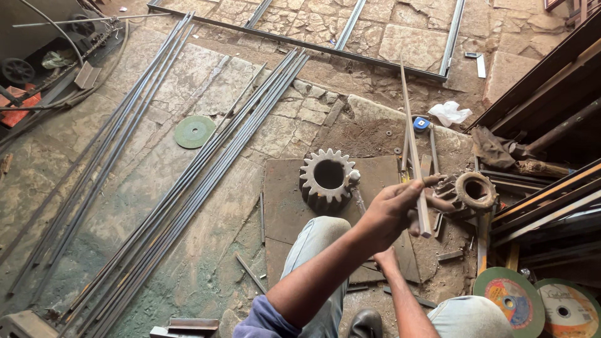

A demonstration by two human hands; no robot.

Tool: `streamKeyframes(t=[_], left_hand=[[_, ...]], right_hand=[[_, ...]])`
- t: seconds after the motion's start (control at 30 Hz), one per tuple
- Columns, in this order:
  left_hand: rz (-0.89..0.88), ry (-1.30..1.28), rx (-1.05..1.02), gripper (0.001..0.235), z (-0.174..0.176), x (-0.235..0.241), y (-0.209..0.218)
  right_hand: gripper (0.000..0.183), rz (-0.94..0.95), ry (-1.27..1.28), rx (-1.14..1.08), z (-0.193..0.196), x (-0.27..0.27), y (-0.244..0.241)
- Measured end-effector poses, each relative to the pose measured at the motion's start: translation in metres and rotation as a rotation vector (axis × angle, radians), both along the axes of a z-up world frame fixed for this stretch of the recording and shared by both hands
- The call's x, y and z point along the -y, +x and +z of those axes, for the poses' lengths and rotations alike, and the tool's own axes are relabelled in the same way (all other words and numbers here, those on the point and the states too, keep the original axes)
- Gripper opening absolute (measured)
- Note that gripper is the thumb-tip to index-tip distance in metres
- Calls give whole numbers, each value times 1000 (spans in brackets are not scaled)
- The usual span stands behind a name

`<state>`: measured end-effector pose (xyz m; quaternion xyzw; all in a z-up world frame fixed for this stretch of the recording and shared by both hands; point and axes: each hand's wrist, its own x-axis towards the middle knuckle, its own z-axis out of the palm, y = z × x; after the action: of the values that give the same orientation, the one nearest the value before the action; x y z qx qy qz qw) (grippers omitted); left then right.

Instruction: The person strikes a long thin metal rod against a large metal gear with a hammer while holding the rod against the gear with their other hand.

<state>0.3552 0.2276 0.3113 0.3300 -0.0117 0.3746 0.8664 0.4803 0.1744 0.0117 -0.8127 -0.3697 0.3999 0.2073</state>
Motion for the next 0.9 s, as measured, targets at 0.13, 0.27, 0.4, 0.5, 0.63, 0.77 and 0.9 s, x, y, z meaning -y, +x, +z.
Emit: streamKeyframes(t=[0.13, 0.27, 0.4, 0.5, 0.63, 0.77, 0.9], left_hand=[[-260, -133, 99, 68, 5, -9, -8], [-297, -109, 187, 77, 11, -7, -12], [-286, -133, 235, 72, 10, -1, -10], [-301, -167, 322, 66, 7, 2, -6], [-243, -201, 289, 67, 2, 6, -3], [-203, -212, 251, 76, 2, 8, 1], [-213, -187, 264, 77, 6, 7, 1]], right_hand=[[56, -3, -42, 1, 1, -3, 0], [62, -2, -107, -30, 3, -5, 1], [59, -18, -75, -103, 3, -2, 1], [57, -27, -46, -147, 3, -2, 1], [55, -37, -16, -189, 3, 0, 0], [55, -43, 15, -224, 4, 2, -1], [56, -70, -17, -215, 6, 2, -2]])
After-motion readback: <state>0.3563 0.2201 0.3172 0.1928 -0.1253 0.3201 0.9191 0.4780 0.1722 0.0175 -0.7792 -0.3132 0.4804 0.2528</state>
